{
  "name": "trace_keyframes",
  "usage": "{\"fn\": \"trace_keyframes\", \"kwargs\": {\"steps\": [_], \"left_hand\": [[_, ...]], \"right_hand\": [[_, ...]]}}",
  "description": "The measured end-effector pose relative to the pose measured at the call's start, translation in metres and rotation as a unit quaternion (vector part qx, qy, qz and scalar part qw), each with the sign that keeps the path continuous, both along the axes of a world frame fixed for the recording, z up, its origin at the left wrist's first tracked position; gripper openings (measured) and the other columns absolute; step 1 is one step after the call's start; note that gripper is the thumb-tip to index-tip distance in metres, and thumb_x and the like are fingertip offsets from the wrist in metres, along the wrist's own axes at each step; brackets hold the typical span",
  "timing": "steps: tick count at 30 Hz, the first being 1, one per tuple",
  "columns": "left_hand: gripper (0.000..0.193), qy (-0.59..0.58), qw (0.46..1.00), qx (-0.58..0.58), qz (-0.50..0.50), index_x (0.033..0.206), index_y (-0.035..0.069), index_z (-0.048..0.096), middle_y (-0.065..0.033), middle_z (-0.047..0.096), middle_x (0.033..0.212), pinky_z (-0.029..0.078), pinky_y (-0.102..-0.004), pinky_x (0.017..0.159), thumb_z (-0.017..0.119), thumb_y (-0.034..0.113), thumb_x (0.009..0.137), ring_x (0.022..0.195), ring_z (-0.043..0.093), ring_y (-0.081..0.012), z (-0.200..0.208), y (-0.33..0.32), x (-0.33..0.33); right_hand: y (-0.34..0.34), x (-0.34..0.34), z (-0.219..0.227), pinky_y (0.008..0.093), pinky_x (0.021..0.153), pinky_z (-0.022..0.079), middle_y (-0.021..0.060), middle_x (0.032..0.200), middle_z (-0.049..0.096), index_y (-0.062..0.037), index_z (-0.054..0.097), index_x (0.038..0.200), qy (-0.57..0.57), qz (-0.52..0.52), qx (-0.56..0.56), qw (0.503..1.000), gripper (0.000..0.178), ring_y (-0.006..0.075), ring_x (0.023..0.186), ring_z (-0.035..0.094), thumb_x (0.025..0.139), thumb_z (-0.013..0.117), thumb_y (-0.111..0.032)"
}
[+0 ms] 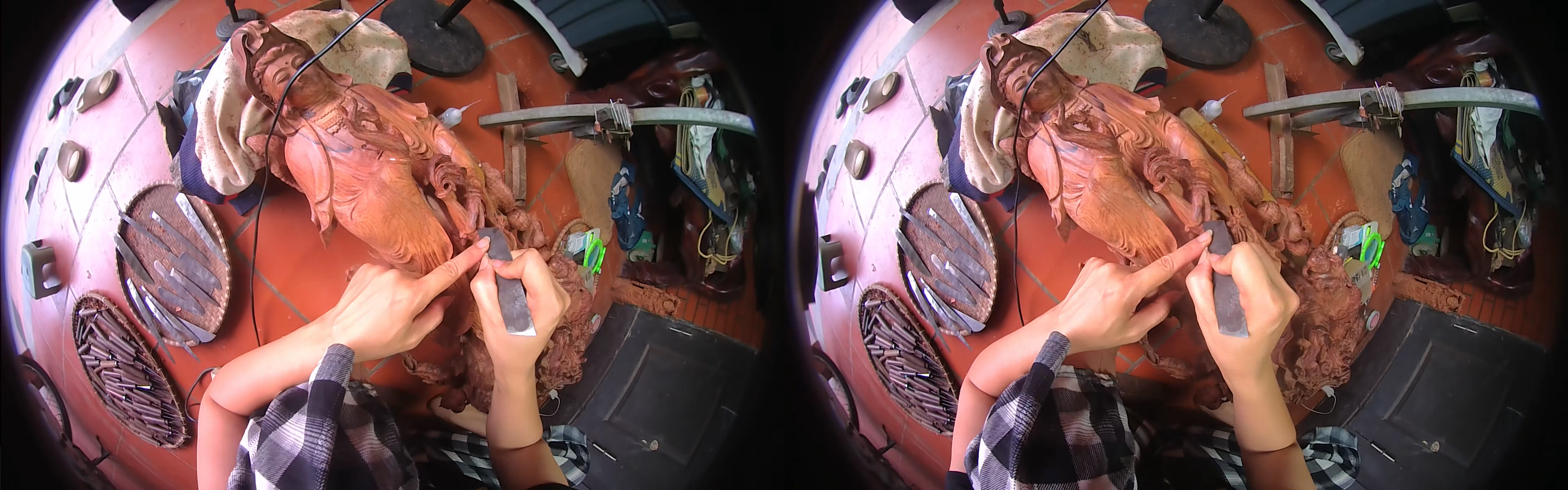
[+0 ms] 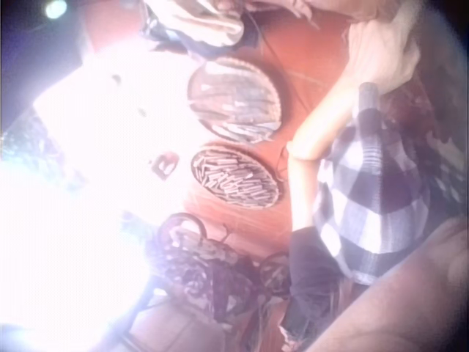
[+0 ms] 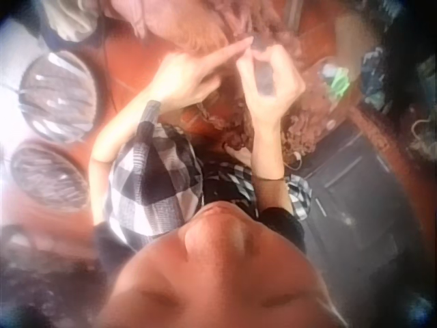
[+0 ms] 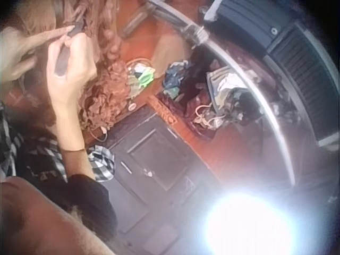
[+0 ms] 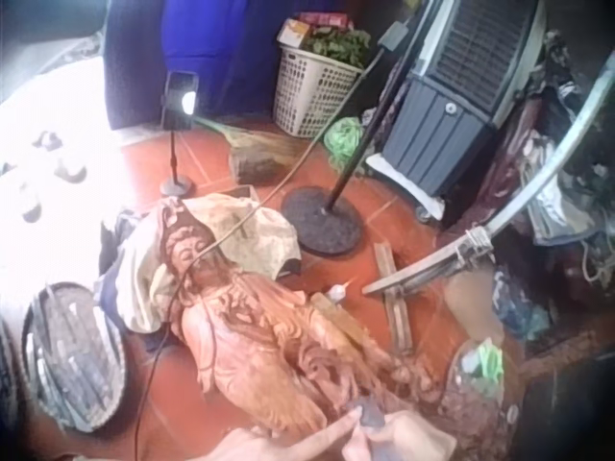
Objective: The person is carving a wooden sculpture using a chisel. They are refining the details of the carving, focusing on the intricate patterns and shapes.
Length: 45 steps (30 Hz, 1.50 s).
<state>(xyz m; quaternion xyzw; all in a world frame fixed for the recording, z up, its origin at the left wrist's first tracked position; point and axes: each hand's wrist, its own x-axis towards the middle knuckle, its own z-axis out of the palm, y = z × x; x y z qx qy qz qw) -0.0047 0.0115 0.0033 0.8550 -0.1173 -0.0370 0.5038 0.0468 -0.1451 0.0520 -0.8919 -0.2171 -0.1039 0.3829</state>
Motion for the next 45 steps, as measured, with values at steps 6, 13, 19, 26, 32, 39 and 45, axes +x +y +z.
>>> {"fn": "trace_keyframes", "kwargs": {"steps": [6, 13, 19, 26, 32, 39, 45], "left_hand": [[0.075, -0.028, 1.0, 0.006, 0.001, 0.152, 0.021, 0.035, -0.0086, 0.053, 0.051, 0.045, -0.0408, 0.042, 0.061, 0.013, 0.082, 0.041, 0.055, -0.0286, -0.002, -0.002, -0.001], [0.065, -0.318, 0.943, 0.098, 0.002, 0.133, 0.006, 0.059, 0.0041, 0.042, 0.058, 0.042, -0.0255, 0.045, 0.066, 0.014, 0.069, 0.051, 0.051, -0.0089, 0.01, -0.002, -0.004], [0.051, -0.397, 0.899, 0.171, -0.069, 0.114, 0.004, 0.07, 0.007, 0.04, 0.06, 0.043, -0.0207, 0.049, 0.067, 0.016, 0.065, 0.052, 0.049, -0.0067, 0.016, -0.004, -0.005], [0.012, -0.075, 0.987, -0.116, -0.086, 0.093, 0.006, 0.073, 0.0001, 0.059, 0.057, 0.046, -0.0266, 0.048, 0.072, 0.01, 0.081, 0.048, 0.059, -0.0141, 0.015, -0.008, -0.002], [0.009, 0.191, 0.951, -0.196, -0.146, 0.088, 0.002, 0.07, -0.0024, 0.06, 0.06, 0.042, -0.0264, 0.05, 0.068, 0.01, 0.09, 0.051, 0.056, -0.008, 0.019, -0.024, -0.004], [0.009, 0.19, 0.939, -0.25, -0.141, 0.084, 0.0, 0.067, -0.0001, 0.062, 0.063, 0.04, -0.0243, 0.051, 0.066, 0.006, 0.092, 0.054, 0.055, -0.006, 0.013, -0.024, -0.009], [0.011, 0.329, 0.907, -0.234, -0.121, 0.087, -0.001, 0.064, -0.0002, 0.064, 0.062, 0.044, -0.0199, 0.049, 0.065, 0.008, 0.094, 0.056, 0.061, -0.0054, 0.026, -0.022, -0.019]], "right_hand": [[-0.003, -0.003, 0.006, 0.0324, 0.054, 0.044, 0.0119, 0.065, 0.054, -0.0005, 0.054, 0.075, 0.005, -0.002, 0.007, 1.0, 0.021, 0.024, 0.056, 0.054, 0.073, 0.074, 0.004], [-0.036, -0.03, 0.037, 0.0318, 0.056, 0.053, 0.0132, 0.078, 0.065, -0.0011, 0.062, 0.082, 0.111, 0.114, 0.027, 0.987, 0.024, 0.0243, 0.065, 0.067, 0.07, 0.083, 0.001], [-0.066, -0.043, 0.014, 0.0293, 0.066, 0.056, 0.0128, 0.088, 0.069, -0.0004, 0.067, 0.095, 0.216, 0.158, 0.139, 0.953, 0.03, 0.0209, 0.076, 0.07, 0.071, 0.085, -0.003], [-0.08, -0.061, -0.02, 0.0296, 0.074, 0.058, 0.0148, 0.096, 0.07, 0.0012, 0.063, 0.124, 0.261, 0.03, 0.312, 0.913, 0.041, 0.0227, 0.075, 0.07, 0.083, 0.067, 0.005], [-0.078, -0.045, -0.042, 0.0312, 0.072, 0.058, 0.0137, 0.106, 0.068, -0.0118, 0.068, 0.124, -0.05, 0.082, 0.044, 0.994, 0.054, 0.0236, 0.083, 0.069, 0.075, 0.063, 0.01], [-0.077, -0.049, -0.053, 0.031, 0.064, 0.055, 0.0028, 0.086, 0.059, -0.0168, 0.066, 0.129, -0.05, 0.047, 0.101, 0.993, 0.055, 0.0171, 0.067, 0.061, 0.078, 0.066, 0.005], [-0.078, -0.044, -0.052, 0.0306, 0.062, 0.052, 0.0024, 0.089, 0.058, -0.0167, 0.067, 0.127, -0.054, 0.111, 0.07, 0.99, 0.046, 0.0141, 0.067, 0.058, 0.083, 0.065, -0.006]]}}
